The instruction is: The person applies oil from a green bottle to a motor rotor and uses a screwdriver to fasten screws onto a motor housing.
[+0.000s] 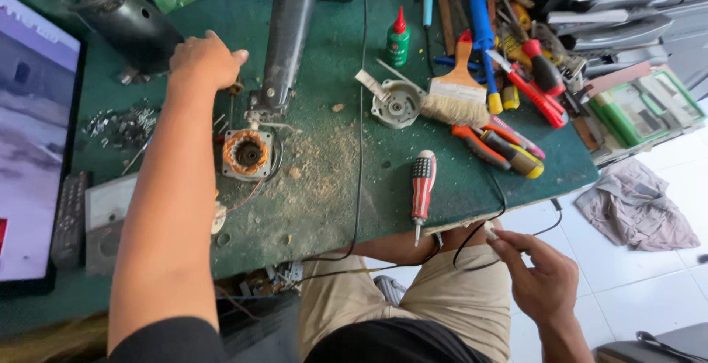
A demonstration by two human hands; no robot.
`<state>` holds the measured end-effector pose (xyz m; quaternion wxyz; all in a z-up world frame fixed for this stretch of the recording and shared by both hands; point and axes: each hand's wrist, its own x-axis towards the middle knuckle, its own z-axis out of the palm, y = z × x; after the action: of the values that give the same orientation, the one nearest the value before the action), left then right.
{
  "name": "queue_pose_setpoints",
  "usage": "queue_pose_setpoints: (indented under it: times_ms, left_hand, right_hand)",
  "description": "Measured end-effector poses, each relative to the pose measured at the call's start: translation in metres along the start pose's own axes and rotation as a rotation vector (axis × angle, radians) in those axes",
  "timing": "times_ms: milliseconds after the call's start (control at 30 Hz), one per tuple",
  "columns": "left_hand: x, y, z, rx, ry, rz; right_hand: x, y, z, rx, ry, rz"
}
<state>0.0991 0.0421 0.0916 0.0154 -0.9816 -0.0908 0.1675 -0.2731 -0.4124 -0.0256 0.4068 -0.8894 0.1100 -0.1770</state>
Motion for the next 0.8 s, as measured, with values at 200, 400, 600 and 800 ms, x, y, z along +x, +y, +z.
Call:
queue_pose_setpoints:
  times_ms: [200, 400, 600, 800]
  left_hand:
    - [-0.203, 0.067, 0.022, -0.679, 0.496, 0.687]
    - [-0.291, 0.142, 0.173, -2.286, -0.883, 0.765]
    - [-0.290, 0.142, 0.212, -2.369, -0.699, 0.579]
    - [-0.290, 0.139, 0.216, -2.373, -0.465, 0.589]
  right_hand:
    - [0.032, -0.026, 0.021, 0.515, 0.011, -0.335]
    - [0.062, -0.084, 0.051, 0.418, -0.201, -0.904]
    - [0.053, -0.068, 0.074, 0.432, -0.198, -0.907]
    - [0.109, 0.047, 0.132, 0.237, -0.139, -0.968]
